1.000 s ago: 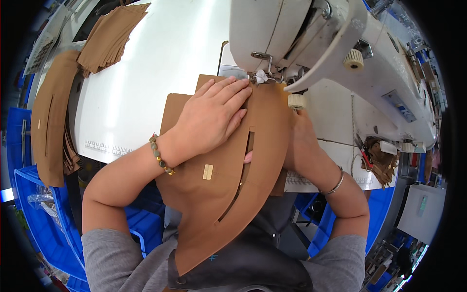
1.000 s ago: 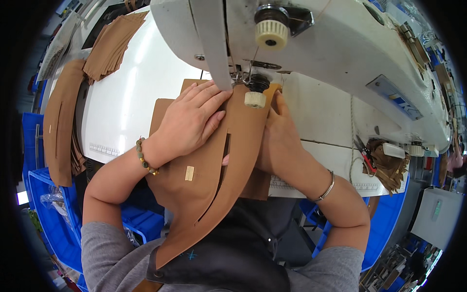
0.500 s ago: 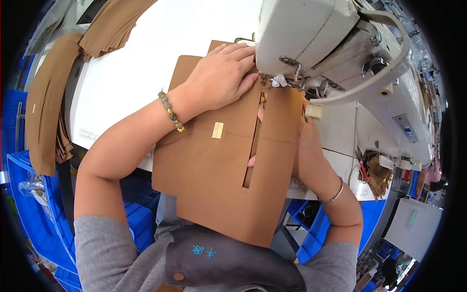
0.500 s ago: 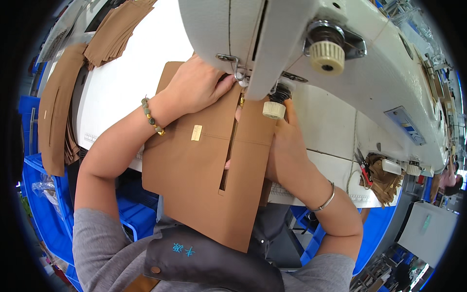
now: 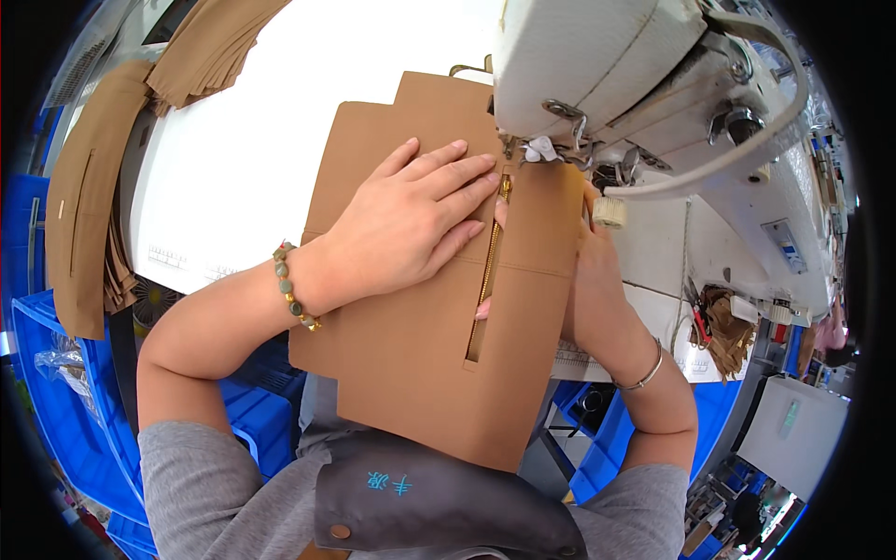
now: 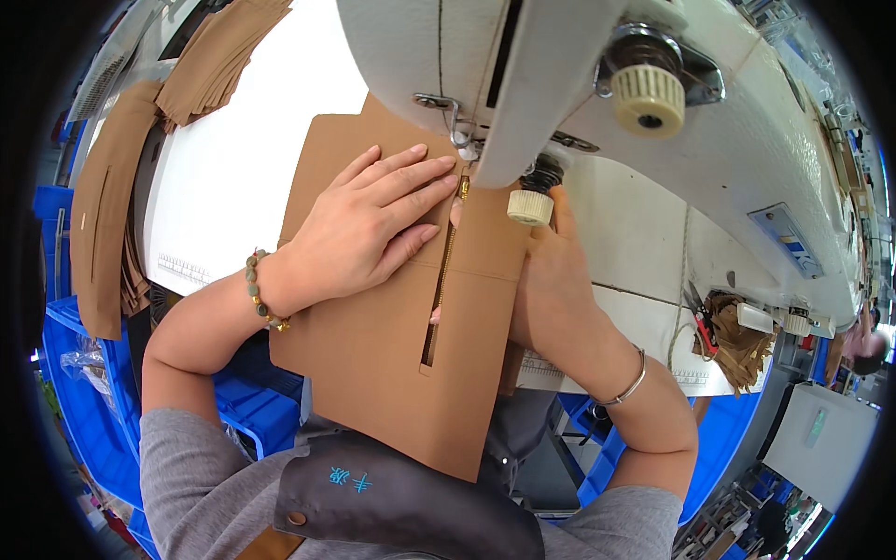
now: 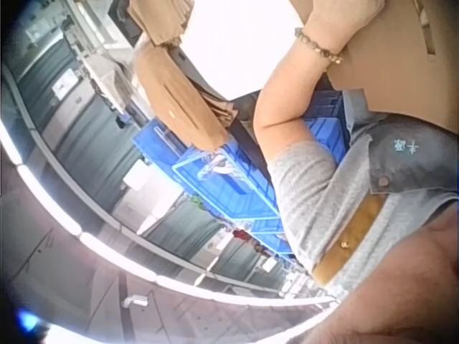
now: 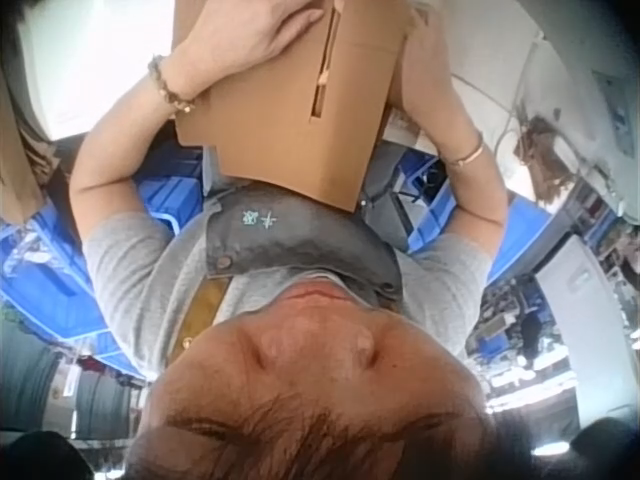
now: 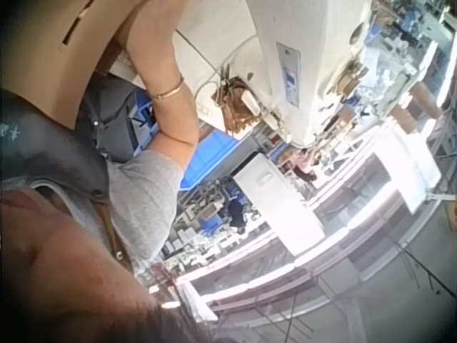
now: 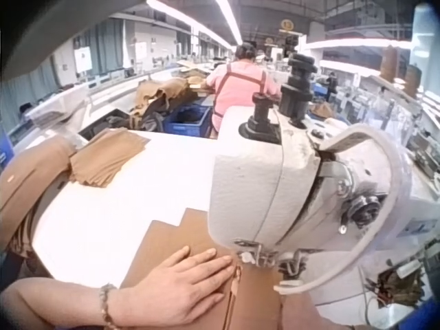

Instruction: Sewing a zipper and leather panels together using an industrial sewing machine in a leather goods workshop.

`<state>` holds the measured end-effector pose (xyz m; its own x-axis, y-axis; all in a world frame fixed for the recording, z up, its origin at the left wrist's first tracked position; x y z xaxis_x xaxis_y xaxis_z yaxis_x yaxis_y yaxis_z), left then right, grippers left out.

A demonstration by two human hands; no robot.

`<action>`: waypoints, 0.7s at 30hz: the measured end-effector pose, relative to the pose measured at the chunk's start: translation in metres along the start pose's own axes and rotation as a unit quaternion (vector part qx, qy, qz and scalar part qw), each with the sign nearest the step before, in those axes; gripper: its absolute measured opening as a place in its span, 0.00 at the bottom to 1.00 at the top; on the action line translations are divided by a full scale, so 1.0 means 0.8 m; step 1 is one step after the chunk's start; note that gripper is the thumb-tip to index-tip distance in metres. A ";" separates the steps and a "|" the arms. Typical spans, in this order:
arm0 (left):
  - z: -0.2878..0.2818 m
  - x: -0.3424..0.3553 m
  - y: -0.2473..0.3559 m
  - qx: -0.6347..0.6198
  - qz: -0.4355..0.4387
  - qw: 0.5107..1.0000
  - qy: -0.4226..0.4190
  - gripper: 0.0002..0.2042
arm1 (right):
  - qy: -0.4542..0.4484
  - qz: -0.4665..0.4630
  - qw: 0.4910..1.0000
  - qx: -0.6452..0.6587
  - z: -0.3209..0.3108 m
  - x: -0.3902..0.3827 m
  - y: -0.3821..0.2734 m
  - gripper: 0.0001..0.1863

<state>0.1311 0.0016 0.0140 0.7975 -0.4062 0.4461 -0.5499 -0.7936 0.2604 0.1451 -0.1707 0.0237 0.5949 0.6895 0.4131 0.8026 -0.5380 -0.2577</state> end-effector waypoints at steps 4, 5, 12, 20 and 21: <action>0.000 0.002 -0.001 0.003 0.001 1.000 0.004 0.24 | -0.004 -0.007 1.000 -0.015 0.001 0.001 0.001 0.47; 0.000 0.002 -0.001 0.004 -0.001 1.000 0.005 0.24 | 0.001 -0.016 1.000 -0.021 0.000 0.002 0.000 0.47; 0.000 0.002 -0.001 0.016 0.013 1.000 0.007 0.23 | 0.005 -0.031 0.999 -0.024 0.000 0.002 -0.001 0.47; -0.003 0.012 0.000 0.019 0.029 0.999 -0.008 0.21 | -0.022 -0.013 0.999 -0.030 0.001 -0.002 0.003 0.38; -0.004 0.013 0.001 0.033 0.035 0.999 -0.007 0.20 | -0.028 -0.002 0.999 -0.018 0.003 -0.002 0.005 0.36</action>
<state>0.1385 -0.0015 0.0219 0.7610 -0.4680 0.4493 -0.5876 -0.7908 0.1714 0.1475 -0.1730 0.0201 0.5938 0.7178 0.3636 0.8037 -0.5511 -0.2246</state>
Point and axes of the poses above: each hand's wrist, its own x-axis towards the middle knuckle, its own z-axis out of the palm, y = z × x, the point moved 6 cm from there along x, towards the middle knuckle, and after that the axes turned 11 degrees about y, right-handed, at the moved point
